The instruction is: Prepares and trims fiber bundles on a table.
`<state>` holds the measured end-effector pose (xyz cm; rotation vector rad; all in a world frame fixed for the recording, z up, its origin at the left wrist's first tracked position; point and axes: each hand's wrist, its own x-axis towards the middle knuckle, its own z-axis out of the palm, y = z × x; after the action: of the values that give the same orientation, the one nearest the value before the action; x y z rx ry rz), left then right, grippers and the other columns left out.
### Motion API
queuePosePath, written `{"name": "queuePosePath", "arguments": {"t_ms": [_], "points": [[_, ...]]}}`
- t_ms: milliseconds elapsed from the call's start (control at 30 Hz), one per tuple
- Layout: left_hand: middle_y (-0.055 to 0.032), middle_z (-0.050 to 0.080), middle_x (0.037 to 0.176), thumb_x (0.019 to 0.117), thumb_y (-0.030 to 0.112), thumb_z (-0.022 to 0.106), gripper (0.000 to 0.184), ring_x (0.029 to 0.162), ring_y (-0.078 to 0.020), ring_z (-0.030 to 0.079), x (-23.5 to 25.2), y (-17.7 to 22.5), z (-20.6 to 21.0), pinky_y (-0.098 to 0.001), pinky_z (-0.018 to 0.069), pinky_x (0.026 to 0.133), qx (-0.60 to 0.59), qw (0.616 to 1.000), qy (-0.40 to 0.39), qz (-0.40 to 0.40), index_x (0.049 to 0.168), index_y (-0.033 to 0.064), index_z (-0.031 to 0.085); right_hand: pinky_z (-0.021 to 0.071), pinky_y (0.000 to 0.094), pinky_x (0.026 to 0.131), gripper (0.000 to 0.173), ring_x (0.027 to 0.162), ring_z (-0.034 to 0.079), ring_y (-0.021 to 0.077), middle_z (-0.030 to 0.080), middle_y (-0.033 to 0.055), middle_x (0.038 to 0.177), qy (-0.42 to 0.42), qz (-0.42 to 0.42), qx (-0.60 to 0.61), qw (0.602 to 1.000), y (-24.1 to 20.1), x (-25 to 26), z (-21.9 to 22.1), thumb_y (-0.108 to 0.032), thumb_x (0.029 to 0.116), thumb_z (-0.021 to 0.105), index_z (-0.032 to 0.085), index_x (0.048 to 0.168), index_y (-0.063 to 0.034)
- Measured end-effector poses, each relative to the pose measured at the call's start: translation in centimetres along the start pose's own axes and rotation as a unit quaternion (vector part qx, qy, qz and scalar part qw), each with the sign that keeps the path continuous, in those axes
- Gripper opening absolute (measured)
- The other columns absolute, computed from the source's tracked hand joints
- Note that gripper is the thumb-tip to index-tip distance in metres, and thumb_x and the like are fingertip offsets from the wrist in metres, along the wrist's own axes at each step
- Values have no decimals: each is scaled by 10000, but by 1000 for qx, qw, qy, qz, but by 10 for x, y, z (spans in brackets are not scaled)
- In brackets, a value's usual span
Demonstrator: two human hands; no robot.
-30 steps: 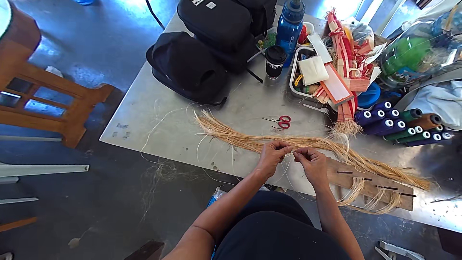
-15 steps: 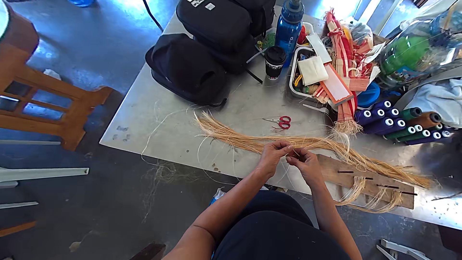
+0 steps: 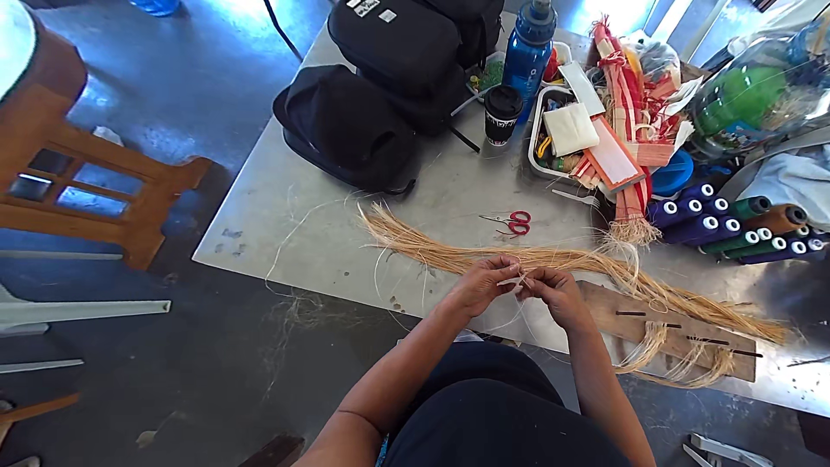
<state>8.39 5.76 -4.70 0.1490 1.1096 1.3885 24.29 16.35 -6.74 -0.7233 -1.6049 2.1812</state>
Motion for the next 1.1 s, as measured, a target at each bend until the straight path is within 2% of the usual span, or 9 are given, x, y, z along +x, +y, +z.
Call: {"name": "queuePosePath", "arguments": {"t_ms": [100, 233, 400, 467, 533, 633, 700, 967, 1100], "points": [[-15, 711, 926, 1057, 39, 484, 185, 898, -126, 698, -3, 6, -8, -292, 576, 798, 41, 997, -46, -43, 943, 113, 610, 516, 171, 529, 98, 536, 585, 1, 670, -48, 678, 18, 6, -89, 996, -13, -2, -5, 1, 956, 623, 710, 913, -16], [-89, 770, 966, 1077, 30, 434, 181, 932, -202, 761, -7, 10, -16, -345, 613, 853, 28, 994, -89, -65, 979, 92, 574, 528, 135, 665, 83, 679, 618, -39, 715, -8, 796, 57, -85, -253, 962, -17, -6, -14, -42, 939, 671, 730, 937, 17], [-12, 713, 788, 1045, -12, 435, 260, 754, -122, 726, -17, 14, -18, -290, 619, 780, -3, 993, -116, -32, 874, 110, 589, 530, 146, 703, 156, 733, 643, 17, 730, 79, 864, 114, -208, -367, 899, -9, -13, -19, -111, 954, 675, 766, 965, 14], [6, 687, 769, 1033, 0, 443, 265, 714, -88, 694, -19, 15, -21, -246, 602, 717, -11, 989, -147, -19, 862, 124, 602, 540, 144, 717, 151, 745, 651, 13, 732, 84, 876, 149, -241, -343, 896, -1, -13, -22, -81, 948, 672, 758, 967, 42], [20, 671, 755, 1020, 9, 468, 262, 652, -37, 641, -17, 11, -25, -172, 537, 610, -20, 983, -181, -13, 853, 134, 625, 540, 128, 677, 118, 706, 637, -23, 722, 31, 843, 184, -229, -251, 922, 8, -12, -14, -19, 938, 652, 728, 967, 67], [43, 637, 731, 998, 2, 485, 261, 576, 14, 543, -8, 2, -25, -128, 438, 528, -37, 976, -213, -30, 830, 136, 633, 437, 146, 475, 144, 512, 532, -7, 666, -23, 691, 204, -82, 4, 976, 14, -14, 13, 0, 1011, 528, 663, 964, 10], [47, 640, 736, 1003, 0, 486, 259, 577, 18, 544, -4, -5, -22, -125, 437, 527, -37, 976, -211, -43, 836, 132, 633, 390, 156, 418, 191, 447, 476, 10, 644, 3, 652, 199, 5, 121, 972, 13, -15, 26, -23, 1043, 493, 653, 943, 7], [4, 685, 744, 1020, -22, 519, 203, 616, -25, 618, 0, -14, -6, -153, 500, 577, -6, 995, -91, -42, 873, 75, 619, 411, 142, 447, 151, 471, 478, -24, 721, 17, 764, 140, 14, 6, 990, 8, -24, 22, 66, 968, 591, 729, 1030, 68], [0, 689, 740, 1015, -22, 548, 180, 610, -31, 630, 1, -16, 0, -156, 518, 576, 26, 997, -61, -36, 875, 63, 623, 402, 133, 444, 121, 468, 477, -34, 707, -2, 722, 166, -17, -6, 986, 12, -23, 21, 62, 963, 606, 725, 950, 52]]}}
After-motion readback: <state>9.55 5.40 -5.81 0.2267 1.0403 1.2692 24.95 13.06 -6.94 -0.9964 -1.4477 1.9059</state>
